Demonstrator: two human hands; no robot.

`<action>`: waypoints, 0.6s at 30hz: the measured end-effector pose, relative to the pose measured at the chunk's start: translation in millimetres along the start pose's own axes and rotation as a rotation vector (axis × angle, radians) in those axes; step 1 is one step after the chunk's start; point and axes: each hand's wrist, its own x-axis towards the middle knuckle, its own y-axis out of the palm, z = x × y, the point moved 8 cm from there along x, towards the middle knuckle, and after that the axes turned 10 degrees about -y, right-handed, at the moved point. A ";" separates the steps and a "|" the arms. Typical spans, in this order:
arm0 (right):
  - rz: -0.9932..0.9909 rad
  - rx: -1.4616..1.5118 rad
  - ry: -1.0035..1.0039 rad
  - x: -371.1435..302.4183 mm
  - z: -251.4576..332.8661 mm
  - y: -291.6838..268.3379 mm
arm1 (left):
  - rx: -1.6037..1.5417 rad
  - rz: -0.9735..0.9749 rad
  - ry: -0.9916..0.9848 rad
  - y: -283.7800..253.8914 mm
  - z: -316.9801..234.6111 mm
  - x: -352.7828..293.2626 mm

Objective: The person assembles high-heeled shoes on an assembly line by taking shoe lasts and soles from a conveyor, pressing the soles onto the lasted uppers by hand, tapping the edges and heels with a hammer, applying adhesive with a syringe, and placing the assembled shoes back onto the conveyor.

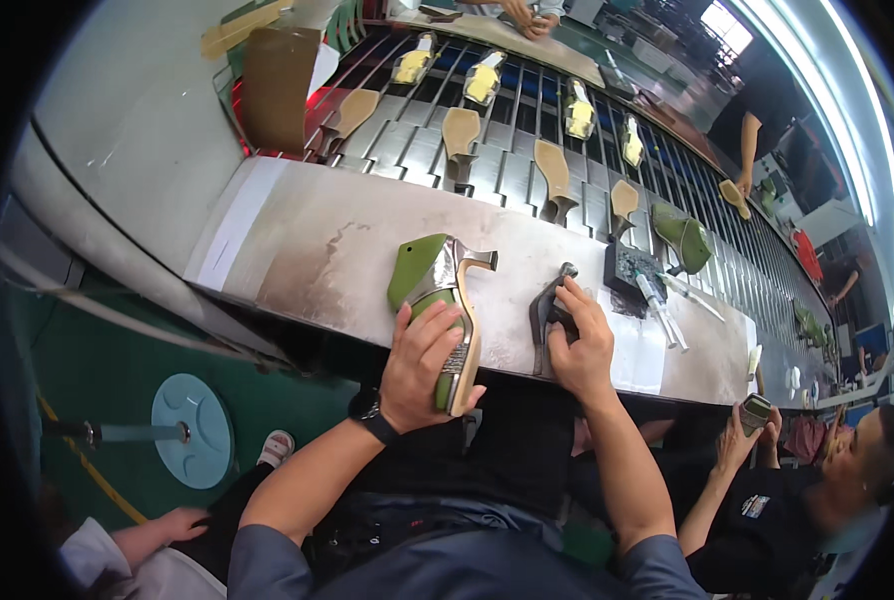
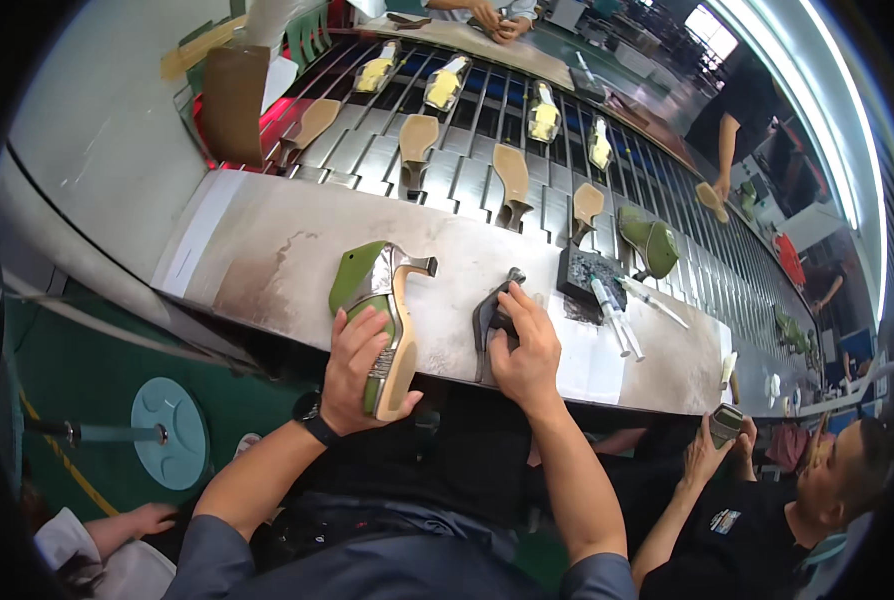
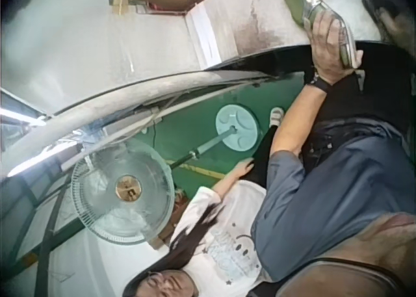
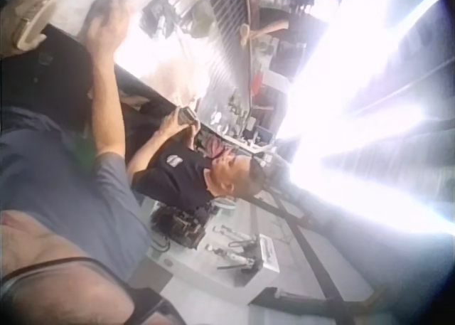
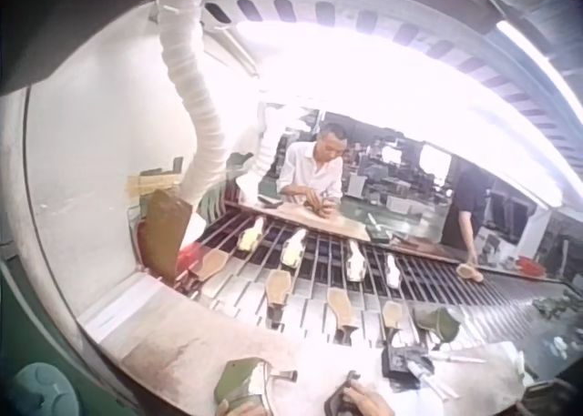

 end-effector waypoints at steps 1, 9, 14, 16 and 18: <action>-0.070 0.011 -0.029 -0.5 2.3 -5.8 | -0.015 0.006 0.006 -8.0 -1.2 3.1; -0.031 1.176 0.800 0.0 41.0 58.3 | -1.041 -0.324 -0.815 -82.7 99.1 24.1; 0.093 2.200 0.771 35.0 72.8 91.0 | -1.400 0.130 -0.686 -72.6 100.0 69.9; -0.078 1.775 0.909 40.9 59.5 89.2 | -1.634 0.252 -0.689 -58.1 84.0 88.3; -0.169 1.626 0.877 58.6 42.6 79.8 | -1.404 0.239 -0.881 -47.2 113.4 84.8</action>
